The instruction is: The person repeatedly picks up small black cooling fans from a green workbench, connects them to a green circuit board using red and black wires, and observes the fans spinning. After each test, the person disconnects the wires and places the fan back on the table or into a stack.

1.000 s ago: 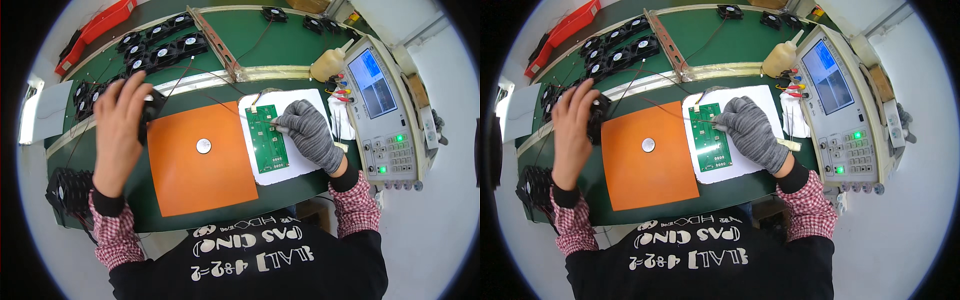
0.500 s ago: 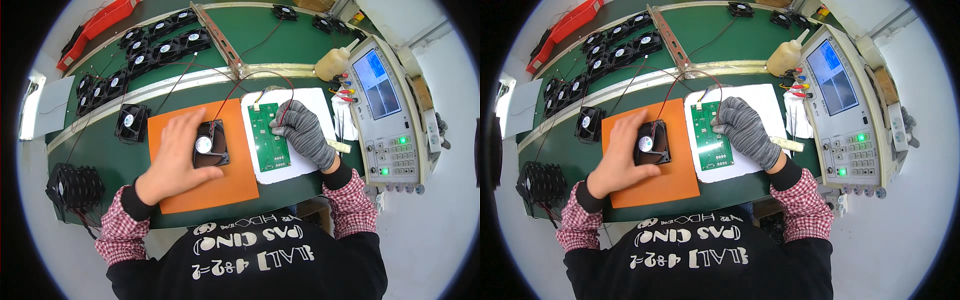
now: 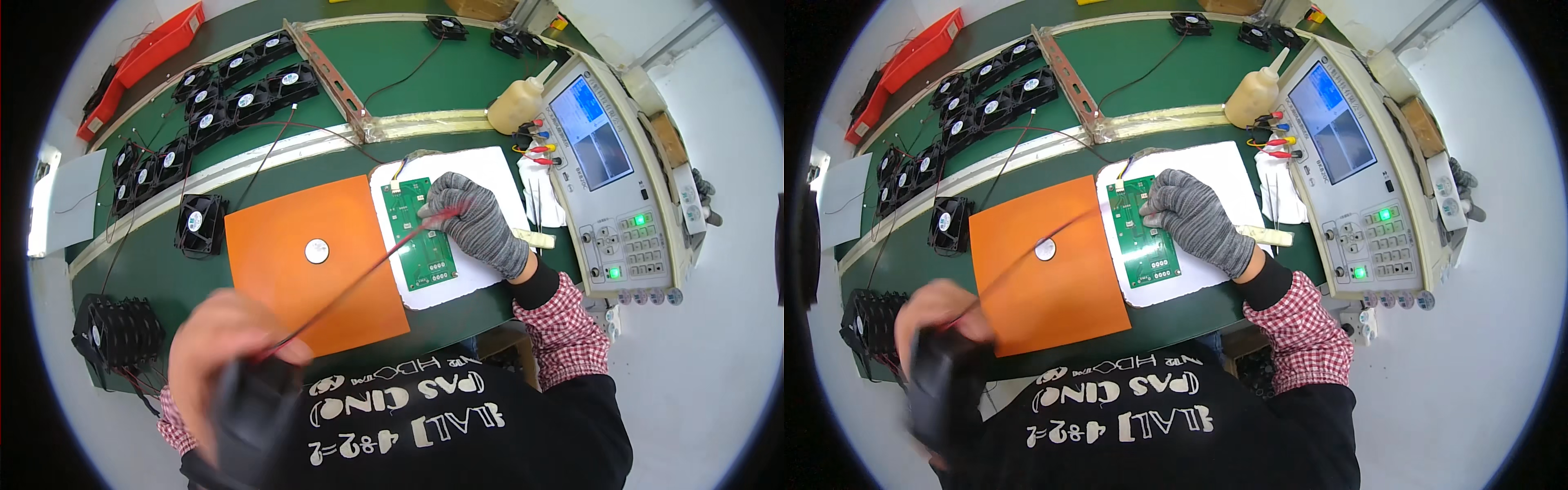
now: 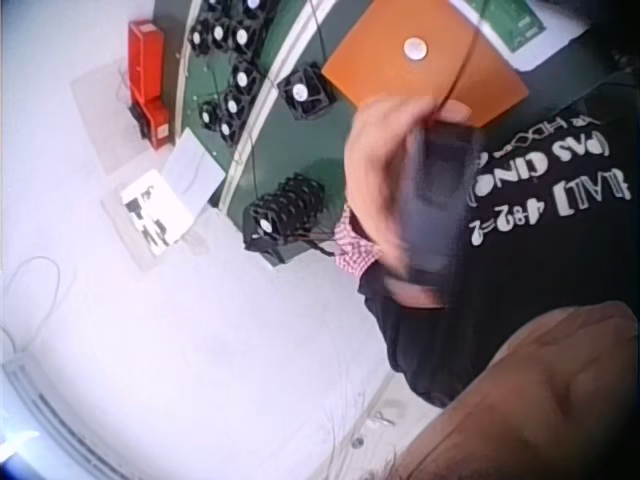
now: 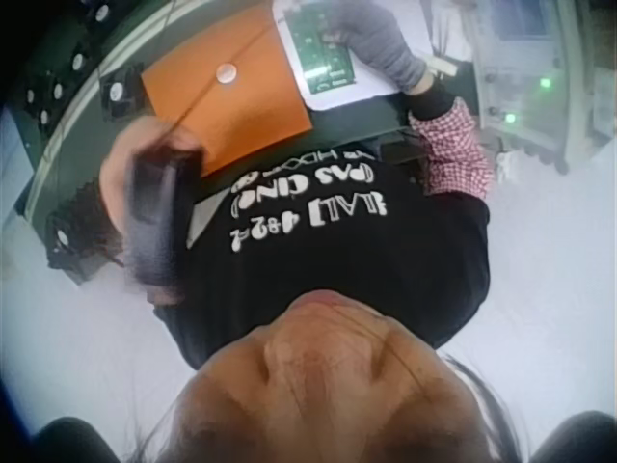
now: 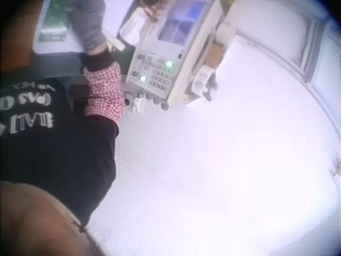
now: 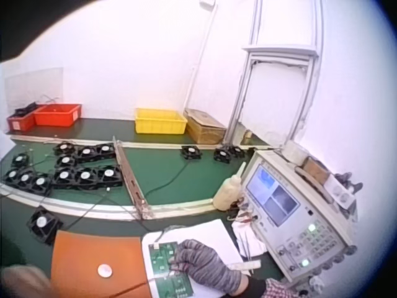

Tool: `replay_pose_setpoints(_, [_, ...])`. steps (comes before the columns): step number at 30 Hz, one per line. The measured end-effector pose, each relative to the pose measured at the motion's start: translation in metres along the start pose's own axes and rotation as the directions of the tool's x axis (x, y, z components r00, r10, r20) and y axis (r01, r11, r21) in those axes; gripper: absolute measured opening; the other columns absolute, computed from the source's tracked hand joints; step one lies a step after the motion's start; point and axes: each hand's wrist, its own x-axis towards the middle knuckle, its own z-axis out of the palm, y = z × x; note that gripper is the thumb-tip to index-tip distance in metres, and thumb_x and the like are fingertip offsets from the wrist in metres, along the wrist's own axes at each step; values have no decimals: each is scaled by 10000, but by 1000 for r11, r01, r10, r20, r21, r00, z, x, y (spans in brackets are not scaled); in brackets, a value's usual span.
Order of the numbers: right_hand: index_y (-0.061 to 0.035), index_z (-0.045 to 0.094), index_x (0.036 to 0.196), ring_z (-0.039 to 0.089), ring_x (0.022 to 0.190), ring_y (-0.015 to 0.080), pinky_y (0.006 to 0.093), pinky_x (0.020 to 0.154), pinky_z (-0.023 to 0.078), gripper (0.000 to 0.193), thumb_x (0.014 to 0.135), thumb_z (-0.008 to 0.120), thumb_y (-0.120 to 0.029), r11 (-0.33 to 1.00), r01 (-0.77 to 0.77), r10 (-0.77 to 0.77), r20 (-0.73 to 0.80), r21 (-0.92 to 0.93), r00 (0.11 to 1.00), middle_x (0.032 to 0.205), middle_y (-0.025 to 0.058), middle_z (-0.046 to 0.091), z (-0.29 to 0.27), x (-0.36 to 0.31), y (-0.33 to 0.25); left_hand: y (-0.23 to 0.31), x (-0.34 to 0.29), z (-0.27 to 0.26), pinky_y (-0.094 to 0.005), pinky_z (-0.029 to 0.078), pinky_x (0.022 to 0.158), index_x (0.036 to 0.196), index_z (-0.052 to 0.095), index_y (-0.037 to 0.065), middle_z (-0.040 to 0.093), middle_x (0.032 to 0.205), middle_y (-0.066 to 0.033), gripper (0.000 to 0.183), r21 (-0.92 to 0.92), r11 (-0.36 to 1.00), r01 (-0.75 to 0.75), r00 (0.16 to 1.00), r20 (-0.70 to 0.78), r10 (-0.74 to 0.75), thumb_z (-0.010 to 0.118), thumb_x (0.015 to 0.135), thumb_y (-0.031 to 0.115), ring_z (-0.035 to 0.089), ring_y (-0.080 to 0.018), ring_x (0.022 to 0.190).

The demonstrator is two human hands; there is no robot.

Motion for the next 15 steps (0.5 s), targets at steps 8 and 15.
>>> replay_pose_setpoints(8, [-13,690,852,622,850,258,350,786,524,177,694,770,-21,992,94,-93,11,-85,996,873,100,601,-3,0,5,32,12,25,-414,490,459,1015,506,-26,591,795,-195,536,-187,842,507,814,-220,-538,462,974,507,574,-285,591])
replay_pose_setpoints(15, [-39,674,848,627,850,285,375,764,524,167,707,762,-48,948,83,-82,15,-307,997,868,112,620,-3,-1,-9,-7,49,13,-356,551,734,1163,565,-73,635,1047,-189,702,955,207,-215,921,127,369,807,699,395,646,-304,859])
